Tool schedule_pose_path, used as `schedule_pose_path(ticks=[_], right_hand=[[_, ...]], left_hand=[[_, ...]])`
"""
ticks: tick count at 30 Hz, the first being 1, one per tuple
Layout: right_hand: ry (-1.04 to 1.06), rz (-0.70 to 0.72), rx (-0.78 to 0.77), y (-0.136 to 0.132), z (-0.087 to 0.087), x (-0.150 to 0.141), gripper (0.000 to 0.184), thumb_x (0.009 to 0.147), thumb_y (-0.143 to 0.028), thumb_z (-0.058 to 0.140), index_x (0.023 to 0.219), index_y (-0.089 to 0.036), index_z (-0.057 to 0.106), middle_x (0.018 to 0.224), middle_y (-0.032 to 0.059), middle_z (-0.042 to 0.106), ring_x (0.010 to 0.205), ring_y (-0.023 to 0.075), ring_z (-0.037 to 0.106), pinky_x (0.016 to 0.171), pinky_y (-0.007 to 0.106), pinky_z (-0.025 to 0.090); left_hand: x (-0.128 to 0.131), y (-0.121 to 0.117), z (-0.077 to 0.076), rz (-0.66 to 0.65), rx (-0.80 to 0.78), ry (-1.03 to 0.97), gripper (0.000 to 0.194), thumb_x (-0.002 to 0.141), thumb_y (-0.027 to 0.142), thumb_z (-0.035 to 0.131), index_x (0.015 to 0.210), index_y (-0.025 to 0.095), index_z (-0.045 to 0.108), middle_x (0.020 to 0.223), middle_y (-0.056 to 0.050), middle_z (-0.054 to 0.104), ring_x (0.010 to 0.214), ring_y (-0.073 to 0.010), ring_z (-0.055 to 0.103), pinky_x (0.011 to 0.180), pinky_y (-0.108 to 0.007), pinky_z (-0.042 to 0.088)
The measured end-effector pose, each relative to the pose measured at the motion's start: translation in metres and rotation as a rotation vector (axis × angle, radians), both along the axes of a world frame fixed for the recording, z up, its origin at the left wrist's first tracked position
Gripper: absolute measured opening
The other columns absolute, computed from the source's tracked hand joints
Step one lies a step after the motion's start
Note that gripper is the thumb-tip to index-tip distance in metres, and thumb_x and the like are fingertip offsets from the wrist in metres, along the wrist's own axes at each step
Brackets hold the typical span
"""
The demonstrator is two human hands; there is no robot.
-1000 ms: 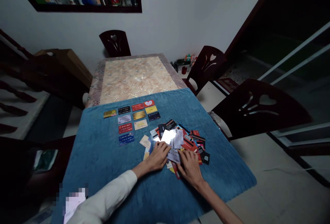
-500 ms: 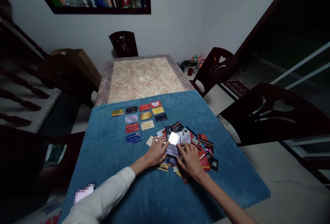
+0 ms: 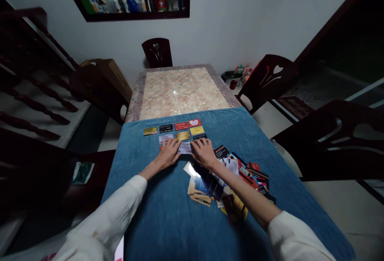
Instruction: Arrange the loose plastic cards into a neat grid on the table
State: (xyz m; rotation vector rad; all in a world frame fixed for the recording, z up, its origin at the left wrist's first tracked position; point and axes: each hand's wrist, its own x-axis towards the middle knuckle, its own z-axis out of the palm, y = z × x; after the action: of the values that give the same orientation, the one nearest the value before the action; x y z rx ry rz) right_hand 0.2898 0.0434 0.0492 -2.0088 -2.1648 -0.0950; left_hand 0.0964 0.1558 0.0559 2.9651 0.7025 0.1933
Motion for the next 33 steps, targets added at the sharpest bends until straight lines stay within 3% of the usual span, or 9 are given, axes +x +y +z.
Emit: schedule_pose_path(ticks=[7,16,33], right_hand=[[-0.024,0.027,-0.037,0.054,-0.001,-0.021,0.044,0.093,-0.031,0.049,0.136,-0.019,0.05,0.131,0.0138,0.057,0.116,0.0297,0.041,0.094,0.045,0.027],[-0.026,0.029,-0.139,0.1,-0.002,-0.042,0.033,0.097,-0.036,0.044,0.125,-0.024,0.057,0.131,0.0107,0.059,0.118,0.0293,0.04,0.094,0.045,0.028],[-0.047,0.044,-0.237,0.137,-0.028,-0.057,0.032,0.099,-0.031,0.038,0.122,-0.024,0.059,0.132,0.0122,0.058,0.124,0.0305,0.036,0.093,0.049,0.029]], left_hand=[[-0.022,0.038,-0.001,0.108,0.057,0.035,0.049,0.086,0.026,0.056,0.134,0.016,0.049,0.131,-0.016,0.054,0.124,-0.033,0.042,0.102,-0.052,0.032],[-0.035,0.073,-0.015,0.242,0.033,0.103,0.05,0.084,0.027,0.06,0.132,0.021,0.051,0.134,-0.014,0.052,0.127,-0.0352,0.038,0.1,-0.053,0.033],[-0.036,0.098,-0.032,0.274,-0.028,0.241,0.038,0.084,0.025,0.06,0.121,0.021,0.055,0.129,-0.015,0.055,0.127,-0.0356,0.04,0.099,-0.058,0.033]])
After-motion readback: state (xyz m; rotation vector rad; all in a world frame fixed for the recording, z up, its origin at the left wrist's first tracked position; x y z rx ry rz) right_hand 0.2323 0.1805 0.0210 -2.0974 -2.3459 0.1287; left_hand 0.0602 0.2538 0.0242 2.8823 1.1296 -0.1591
